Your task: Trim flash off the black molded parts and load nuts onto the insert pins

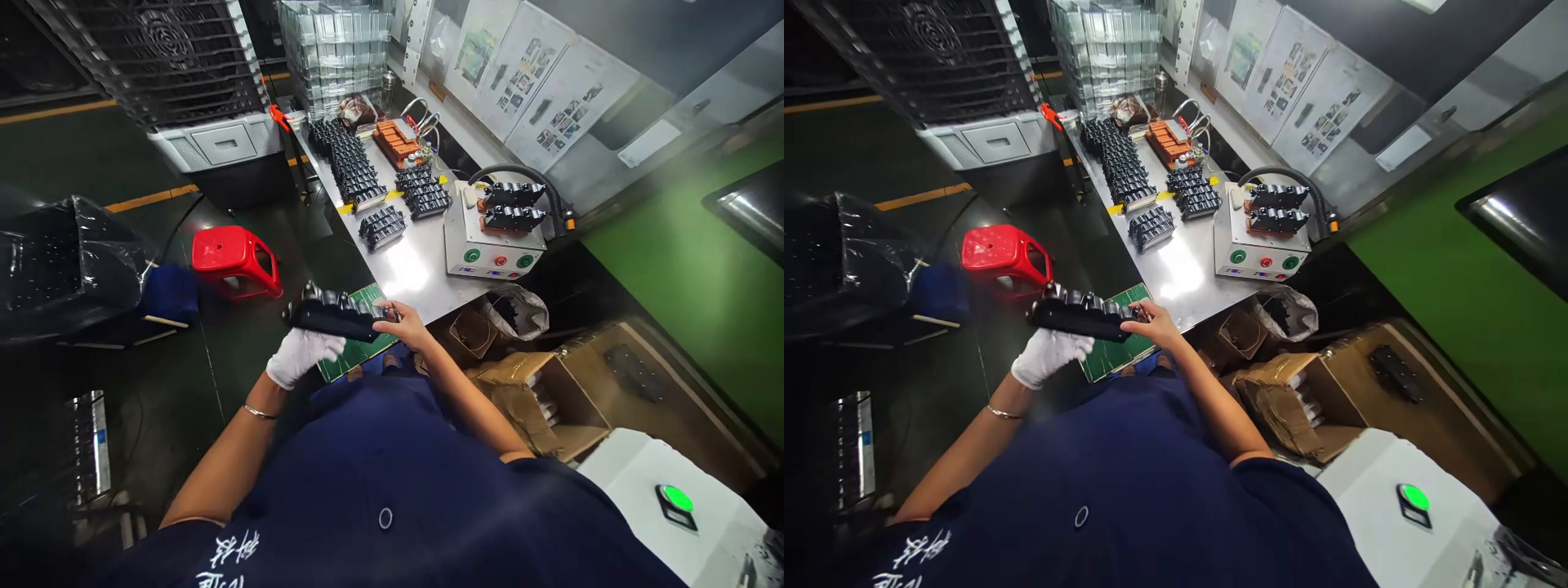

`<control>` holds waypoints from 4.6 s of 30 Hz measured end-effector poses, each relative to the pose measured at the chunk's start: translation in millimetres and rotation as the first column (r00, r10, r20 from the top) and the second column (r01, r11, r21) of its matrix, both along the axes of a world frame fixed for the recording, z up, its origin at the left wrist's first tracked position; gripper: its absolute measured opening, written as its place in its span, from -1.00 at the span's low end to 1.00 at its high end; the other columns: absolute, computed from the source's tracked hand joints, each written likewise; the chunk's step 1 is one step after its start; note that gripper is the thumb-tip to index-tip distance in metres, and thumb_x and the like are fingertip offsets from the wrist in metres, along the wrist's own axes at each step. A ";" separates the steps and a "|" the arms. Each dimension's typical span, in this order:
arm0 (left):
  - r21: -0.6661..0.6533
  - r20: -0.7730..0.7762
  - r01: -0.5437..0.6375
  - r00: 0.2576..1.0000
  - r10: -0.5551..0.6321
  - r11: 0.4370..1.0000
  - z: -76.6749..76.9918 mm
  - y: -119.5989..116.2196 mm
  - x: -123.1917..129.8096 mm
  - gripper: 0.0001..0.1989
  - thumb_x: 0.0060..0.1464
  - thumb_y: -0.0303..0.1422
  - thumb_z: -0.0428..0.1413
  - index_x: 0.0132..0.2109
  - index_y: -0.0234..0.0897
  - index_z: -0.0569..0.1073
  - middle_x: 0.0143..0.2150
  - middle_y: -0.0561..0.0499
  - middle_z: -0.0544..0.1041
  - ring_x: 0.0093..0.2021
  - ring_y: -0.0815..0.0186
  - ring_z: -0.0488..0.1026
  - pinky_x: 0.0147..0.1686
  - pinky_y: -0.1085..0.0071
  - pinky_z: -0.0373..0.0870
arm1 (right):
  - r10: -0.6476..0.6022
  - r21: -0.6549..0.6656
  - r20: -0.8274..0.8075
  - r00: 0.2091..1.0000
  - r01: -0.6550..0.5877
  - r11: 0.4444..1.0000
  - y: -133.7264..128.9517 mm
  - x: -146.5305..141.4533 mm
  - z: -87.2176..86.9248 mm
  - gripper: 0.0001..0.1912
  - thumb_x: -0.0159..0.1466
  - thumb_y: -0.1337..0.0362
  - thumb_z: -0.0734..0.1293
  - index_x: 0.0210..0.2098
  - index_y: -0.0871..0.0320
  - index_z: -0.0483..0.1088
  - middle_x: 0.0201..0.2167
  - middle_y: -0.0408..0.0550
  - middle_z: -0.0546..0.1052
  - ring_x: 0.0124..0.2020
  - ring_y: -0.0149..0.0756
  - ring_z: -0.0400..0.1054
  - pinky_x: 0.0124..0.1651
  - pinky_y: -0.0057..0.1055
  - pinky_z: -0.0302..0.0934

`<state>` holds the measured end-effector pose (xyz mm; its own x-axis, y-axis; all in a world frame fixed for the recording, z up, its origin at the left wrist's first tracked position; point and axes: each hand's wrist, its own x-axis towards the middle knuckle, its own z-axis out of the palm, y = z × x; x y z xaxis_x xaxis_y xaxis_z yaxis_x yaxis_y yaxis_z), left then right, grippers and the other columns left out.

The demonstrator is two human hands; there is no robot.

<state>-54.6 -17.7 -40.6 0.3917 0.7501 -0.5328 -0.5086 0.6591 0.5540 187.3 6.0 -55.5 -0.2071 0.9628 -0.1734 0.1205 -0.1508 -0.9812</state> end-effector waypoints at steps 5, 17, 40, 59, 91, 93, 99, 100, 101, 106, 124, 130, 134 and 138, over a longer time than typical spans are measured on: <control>0.004 0.182 -0.411 0.897 0.403 0.912 24.8 7.5 43.3 -0.66 0.27 -0.13 0.03 -0.06 -0.28 0.53 -0.12 -0.08 0.64 -0.11 0.27 0.58 -0.03 0.31 0.51 | -0.169 0.049 0.029 0.985 0.168 0.985 -21.4 -37.3 11.7 -0.51 -0.05 -0.09 0.49 -0.31 0.15 0.42 -0.49 -0.19 0.40 -0.44 -0.39 0.24 -0.33 -0.41 0.12; 0.198 -0.018 -0.511 0.851 0.524 0.837 49.0 -4.5 58.9 -0.58 -0.37 -0.32 0.48 -0.28 -0.34 0.58 -0.34 0.01 0.65 -0.35 0.30 0.58 -0.22 0.38 0.56 | 0.070 0.166 -0.112 0.991 -0.051 0.985 -15.4 -23.2 53.2 -0.53 0.14 -0.18 0.38 -0.46 0.13 0.32 -0.54 -0.21 0.28 -0.48 -0.45 0.11 -0.43 -0.44 0.01; -0.036 0.048 -0.414 0.908 0.415 0.910 65.8 8.5 51.8 -0.81 0.17 -0.30 0.18 -0.18 -0.37 0.49 -0.40 -0.05 0.62 -0.44 0.29 0.59 -0.41 0.42 0.58 | 0.051 0.241 -0.049 0.998 -0.038 0.970 -1.2 -17.1 40.1 -0.55 0.17 -0.17 0.34 -0.38 0.12 0.46 -0.44 -0.12 0.41 -0.42 -0.40 0.24 -0.34 -0.39 0.16; -0.089 0.159 -0.503 0.845 0.510 0.860 68.1 21.9 58.4 -0.77 0.31 -0.35 0.01 -0.25 -0.33 0.51 -0.43 0.06 0.59 -0.44 0.43 0.56 -0.27 0.51 0.56 | 0.015 0.239 0.050 0.999 -0.027 0.971 -15.3 -16.8 59.9 -0.65 0.20 -0.06 0.35 -0.36 0.13 0.45 -0.49 -0.16 0.38 -0.51 -0.44 0.15 -0.41 -0.40 0.07; -0.062 -0.013 -0.261 0.965 0.261 0.963 76.2 7.7 43.2 -0.79 0.19 -0.50 0.08 -0.07 -0.47 0.54 -0.28 -0.15 0.66 -0.36 0.20 0.64 -0.24 0.32 0.63 | 0.226 0.476 0.620 0.752 -0.589 0.654 8.4 -4.3 90.7 -0.35 0.36 -0.24 -0.08 -0.45 0.13 0.27 -0.53 -0.11 0.32 -0.50 -0.38 0.14 -0.41 -0.40 -0.08; -0.067 0.015 -0.248 0.968 0.250 0.966 75.9 6.6 43.4 -0.78 0.20 -0.49 0.08 -0.06 -0.47 0.53 -0.26 -0.16 0.67 -0.31 0.18 0.64 -0.21 0.33 0.62 | 0.205 0.506 0.657 0.726 -0.625 0.594 8.3 -7.1 89.6 -0.34 0.30 -0.32 0.00 -0.52 0.13 0.22 -0.57 -0.14 0.27 -0.52 -0.39 0.09 -0.44 -0.40 -0.15; -0.172 0.112 -0.289 0.944 0.310 0.942 75.9 4.4 51.2 -0.74 0.30 -0.45 -0.03 -0.16 -0.41 0.56 -0.31 -0.09 0.67 -0.34 0.27 0.64 -0.26 0.44 0.60 | 0.094 0.574 0.666 0.740 -0.588 0.570 13.3 -10.4 84.4 -0.34 0.33 -0.27 0.03 -0.61 0.14 0.11 -0.62 -0.18 0.18 -0.54 -0.43 0.05 -0.45 -0.41 -0.17; -0.177 0.119 -0.313 0.934 0.336 0.933 76.5 4.1 52.9 -0.73 0.31 -0.44 -0.04 -0.17 -0.40 0.56 -0.31 -0.08 0.67 -0.36 0.30 0.63 -0.27 0.47 0.60 | 0.070 0.581 0.673 0.737 -0.584 0.568 13.9 -10.5 83.7 -0.34 0.34 -0.26 0.03 -0.62 0.14 0.12 -0.62 -0.18 0.18 -0.53 -0.43 0.05 -0.45 -0.41 -0.17; -0.186 0.116 -0.338 0.925 0.363 0.922 77.3 3.7 54.6 -0.73 0.31 -0.43 -0.04 -0.19 -0.39 0.56 -0.32 -0.06 0.66 -0.38 0.33 0.62 -0.29 0.51 0.59 | 0.047 0.587 0.680 0.732 -0.582 0.563 14.3 -10.6 83.1 -0.34 0.35 -0.24 0.02 -0.62 0.15 0.14 -0.62 -0.18 0.19 -0.53 -0.43 0.05 -0.46 -0.40 -0.18; -0.252 0.077 -0.406 0.897 0.436 0.878 81.0 2.0 60.0 -0.76 0.30 -0.36 0.02 -0.20 -0.34 0.56 -0.33 -0.01 0.66 -0.38 0.37 0.61 -0.23 0.50 0.58 | -0.102 0.655 0.671 0.734 -0.523 0.545 15.7 -11.7 80.2 -0.33 0.39 -0.19 -0.03 -0.57 0.16 0.25 -0.58 -0.14 0.26 -0.50 -0.41 0.11 -0.43 -0.40 -0.13; -0.431 0.138 -0.452 0.823 0.552 0.782 102.8 2.7 57.1 -0.81 0.27 -0.46 0.05 -0.13 -0.36 0.56 -0.33 -0.02 0.67 -0.26 0.31 0.64 -0.01 0.37 0.54 | -0.052 0.635 0.687 0.725 -0.564 0.529 27.2 4.9 109.2 -0.52 0.46 0.10 0.05 -0.40 0.17 0.43 -0.56 -0.11 0.39 -0.49 -0.41 0.23 -0.40 -0.42 -0.02; -0.414 0.074 -0.435 0.859 0.506 0.799 99.5 -0.6 53.6 -0.79 0.29 -0.49 0.00 -0.16 -0.36 0.55 -0.30 -0.02 0.66 -0.29 0.36 0.63 -0.02 0.41 0.54 | 0.092 0.551 0.743 0.663 -0.684 0.479 29.4 10.2 113.7 -0.51 0.45 0.12 0.07 -0.44 0.18 0.46 -0.57 -0.10 0.44 -0.50 -0.41 0.28 -0.39 -0.41 0.02; -0.432 0.032 -0.420 0.877 0.479 0.798 100.1 -3.3 51.6 -0.81 0.28 -0.49 0.01 -0.13 -0.35 0.54 -0.32 -0.01 0.65 -0.34 0.39 0.62 -0.08 0.52 0.53 | 0.216 0.511 0.740 0.637 -0.741 0.436 31.1 18.0 117.2 -0.57 0.43 0.14 0.14 -0.45 0.17 0.45 -0.58 -0.11 0.45 -0.54 -0.43 0.26 -0.40 -0.44 0.04; -0.460 0.084 -0.321 0.913 0.400 0.828 102.3 -3.7 52.2 -0.78 0.29 -0.49 -0.01 -0.05 -0.42 0.51 -0.33 -0.06 0.65 -0.33 0.32 0.63 -0.11 0.44 0.57 | 0.370 0.435 0.692 0.620 -0.767 0.472 32.8 25.6 123.9 -0.51 0.43 0.09 0.12 -0.53 0.18 0.37 -0.61 -0.15 0.35 -0.55 -0.48 0.17 -0.40 -0.46 0.02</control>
<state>-2.4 -21.4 61.7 0.2516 0.5686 -0.7832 -0.8161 0.5597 0.1441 212.9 38.8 68.4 -0.8382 0.5163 0.1757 0.3524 0.7586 -0.5480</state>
